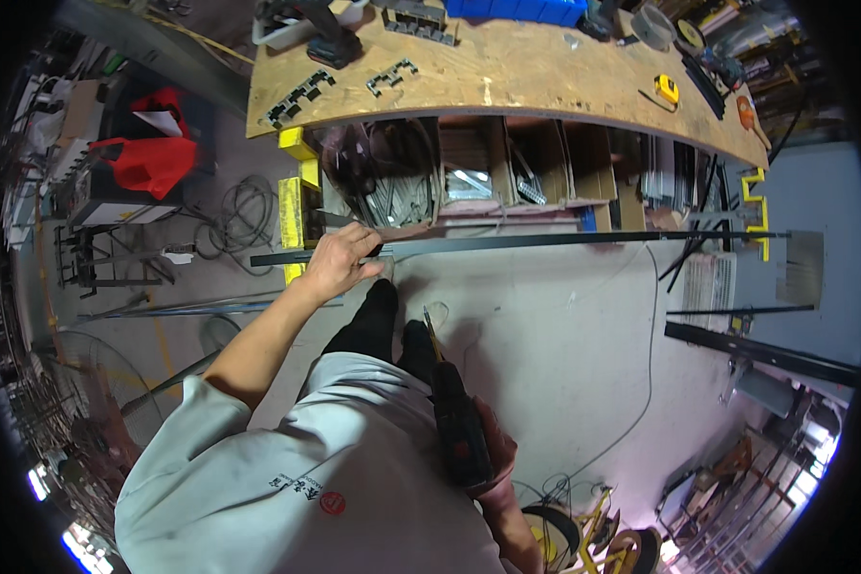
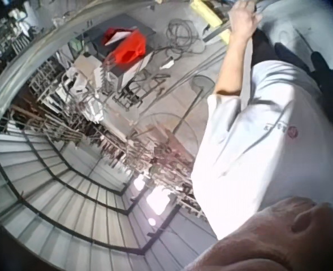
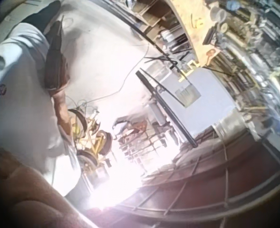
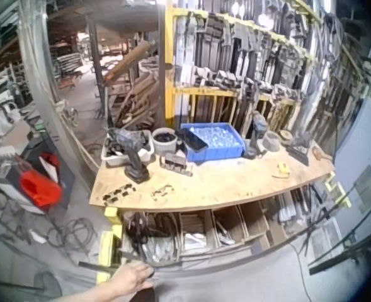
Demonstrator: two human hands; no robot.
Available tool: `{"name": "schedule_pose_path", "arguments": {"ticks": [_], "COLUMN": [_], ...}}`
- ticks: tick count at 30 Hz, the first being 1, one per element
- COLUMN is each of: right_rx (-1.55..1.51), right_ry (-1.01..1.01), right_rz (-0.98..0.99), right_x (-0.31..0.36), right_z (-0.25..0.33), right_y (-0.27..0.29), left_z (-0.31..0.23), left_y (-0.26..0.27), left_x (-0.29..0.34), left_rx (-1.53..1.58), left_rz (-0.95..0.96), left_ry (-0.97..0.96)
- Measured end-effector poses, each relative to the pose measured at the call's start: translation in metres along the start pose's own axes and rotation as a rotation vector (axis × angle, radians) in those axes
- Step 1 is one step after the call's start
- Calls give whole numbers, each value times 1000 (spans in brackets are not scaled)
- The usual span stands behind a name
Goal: The person uses a power drill to drive screws into a long black metal bar while it is resting on a yellow stand.
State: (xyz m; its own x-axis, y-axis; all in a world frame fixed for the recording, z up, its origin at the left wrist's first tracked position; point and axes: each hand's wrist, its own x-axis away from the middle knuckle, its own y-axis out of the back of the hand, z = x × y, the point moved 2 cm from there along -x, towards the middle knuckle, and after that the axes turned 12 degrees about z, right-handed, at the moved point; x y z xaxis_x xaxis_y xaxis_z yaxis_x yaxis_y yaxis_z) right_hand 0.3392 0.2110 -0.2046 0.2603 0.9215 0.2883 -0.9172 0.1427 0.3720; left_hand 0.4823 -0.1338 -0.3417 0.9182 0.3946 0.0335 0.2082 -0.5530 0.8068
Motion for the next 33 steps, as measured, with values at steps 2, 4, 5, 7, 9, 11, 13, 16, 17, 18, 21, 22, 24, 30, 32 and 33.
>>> {"name": "schedule_pose_path", "arguments": {"ticks": [2,4,5,7,9,11,13,16,17,18,21,22,24,30,32,33], "right_rx": [19,42,55,47,0,18,31,37,40,42,47,56,67,40,38,37], "right_ry": [-23,-34,-26,-31,-44,-40,-33,-26,-27,-29,-60,-60,-59,-46,-38,-34], "right_rz": [9,12,6,7,17,18,21,34,40,45,53,49,41,33,37,39], "right_x": [-7,-13,-16,-23,-31,-38,-44,-50,-51,-53,-58,-57,-56,-59,-62,-63], "right_z": [5,9,8,11,17,22,24,26,28,30,37,36,33,34,35,36], "right_y": [-4,-10,-13,-17,-19,-22,-26,-30,-30,-30,-31,-31,-30,-35,-34,-34], "left_z": [7,13,14,16,17,18,19,20,20,20,23,23,23,22,22,22], "left_y": [-7,-11,-11,-13,-12,-10,-12,-14,-13,-12,-14,-16,-18,-15,-15,-16], "left_x": [-1,0,-1,0,0,-1,-2,-1,-1,-1,-1,-1,-2,0,-1,0], "left_rx": [6,24,34,54,79,118,129,137,137,137,122,124,122,98,96,96], "left_rz": [1,-2,-3,-10,-42,-57,-72,-83,-84,-86,-91,-93,-94,-91,-82,-81], "left_ry": [-17,-29,-37,-47,-53,-76,-79,-73,-72,-70,-82,-87,-93,-93,-87,-81]}}
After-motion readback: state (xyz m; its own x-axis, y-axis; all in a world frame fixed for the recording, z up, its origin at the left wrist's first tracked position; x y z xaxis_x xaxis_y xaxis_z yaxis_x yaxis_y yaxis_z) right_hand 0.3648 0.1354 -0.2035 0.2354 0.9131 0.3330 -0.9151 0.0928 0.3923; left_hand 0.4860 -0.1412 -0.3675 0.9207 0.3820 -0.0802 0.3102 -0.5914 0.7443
